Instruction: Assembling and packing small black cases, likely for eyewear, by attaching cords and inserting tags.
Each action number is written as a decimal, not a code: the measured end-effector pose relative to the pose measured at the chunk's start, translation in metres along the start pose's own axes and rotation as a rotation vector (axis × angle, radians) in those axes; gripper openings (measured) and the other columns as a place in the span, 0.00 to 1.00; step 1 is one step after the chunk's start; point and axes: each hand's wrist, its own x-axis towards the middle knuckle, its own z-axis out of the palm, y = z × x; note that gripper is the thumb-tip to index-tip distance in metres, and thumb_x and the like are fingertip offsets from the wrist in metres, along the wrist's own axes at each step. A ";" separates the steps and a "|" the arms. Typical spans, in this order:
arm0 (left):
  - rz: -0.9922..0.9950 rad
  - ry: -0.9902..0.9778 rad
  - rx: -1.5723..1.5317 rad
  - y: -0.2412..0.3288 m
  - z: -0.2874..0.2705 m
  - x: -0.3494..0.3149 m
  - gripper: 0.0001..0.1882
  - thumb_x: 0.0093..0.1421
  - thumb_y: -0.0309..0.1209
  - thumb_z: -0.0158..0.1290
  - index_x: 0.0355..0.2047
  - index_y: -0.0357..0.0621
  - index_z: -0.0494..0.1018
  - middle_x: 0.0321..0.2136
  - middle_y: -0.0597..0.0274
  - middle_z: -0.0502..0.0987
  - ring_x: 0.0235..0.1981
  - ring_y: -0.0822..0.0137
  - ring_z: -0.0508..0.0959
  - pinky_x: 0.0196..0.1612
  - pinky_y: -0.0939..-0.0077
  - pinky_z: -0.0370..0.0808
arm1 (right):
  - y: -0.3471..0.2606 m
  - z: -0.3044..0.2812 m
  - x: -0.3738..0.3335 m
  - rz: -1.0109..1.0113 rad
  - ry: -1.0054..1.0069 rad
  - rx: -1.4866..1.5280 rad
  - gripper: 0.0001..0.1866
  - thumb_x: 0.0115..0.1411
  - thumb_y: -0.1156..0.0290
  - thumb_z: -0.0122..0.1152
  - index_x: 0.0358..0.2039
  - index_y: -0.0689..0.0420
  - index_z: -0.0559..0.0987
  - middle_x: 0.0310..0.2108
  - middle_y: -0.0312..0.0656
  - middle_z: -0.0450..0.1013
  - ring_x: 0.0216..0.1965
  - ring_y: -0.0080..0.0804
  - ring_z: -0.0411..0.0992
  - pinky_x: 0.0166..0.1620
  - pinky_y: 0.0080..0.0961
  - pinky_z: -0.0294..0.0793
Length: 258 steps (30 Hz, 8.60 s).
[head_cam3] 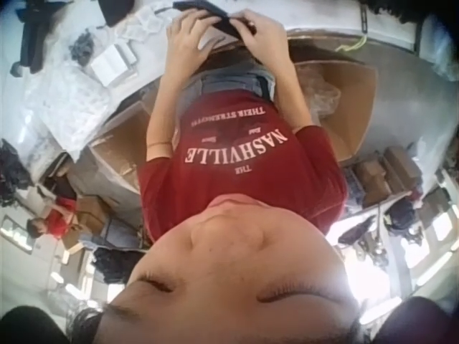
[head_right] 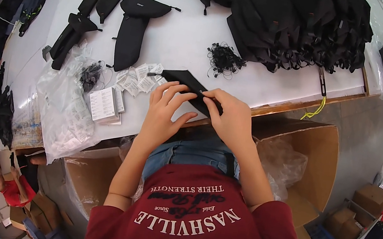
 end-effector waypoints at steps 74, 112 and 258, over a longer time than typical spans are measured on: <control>-0.008 -0.554 0.104 -0.018 -0.016 -0.039 0.17 0.51 0.26 0.56 0.44 0.48 0.75 0.33 0.56 0.73 0.32 0.58 0.75 0.37 0.66 0.72 | 0.023 0.070 0.054 -0.254 -0.456 0.195 0.05 0.53 0.70 0.62 0.32 0.53 0.83 0.29 0.35 0.73 0.28 0.29 0.70 0.32 0.23 0.68; -0.185 -0.557 0.086 -0.052 0.003 -0.024 0.13 0.58 0.35 0.53 0.42 0.45 0.74 0.25 0.49 0.76 0.30 0.48 0.76 0.34 0.58 0.71 | 0.079 0.010 -0.066 0.411 -0.374 0.573 0.09 0.54 0.71 0.66 0.36 0.58 0.82 0.33 0.36 0.78 0.36 0.21 0.72 0.42 0.19 0.70; -0.220 0.159 -0.076 -0.016 0.011 -0.080 0.32 0.48 0.23 0.62 0.54 0.43 0.63 0.48 0.52 0.69 0.50 0.52 0.69 0.53 0.62 0.61 | 0.015 0.048 0.011 -0.630 -0.369 -0.297 0.10 0.50 0.56 0.65 0.27 0.46 0.83 0.13 0.35 0.69 0.15 0.34 0.69 0.20 0.28 0.64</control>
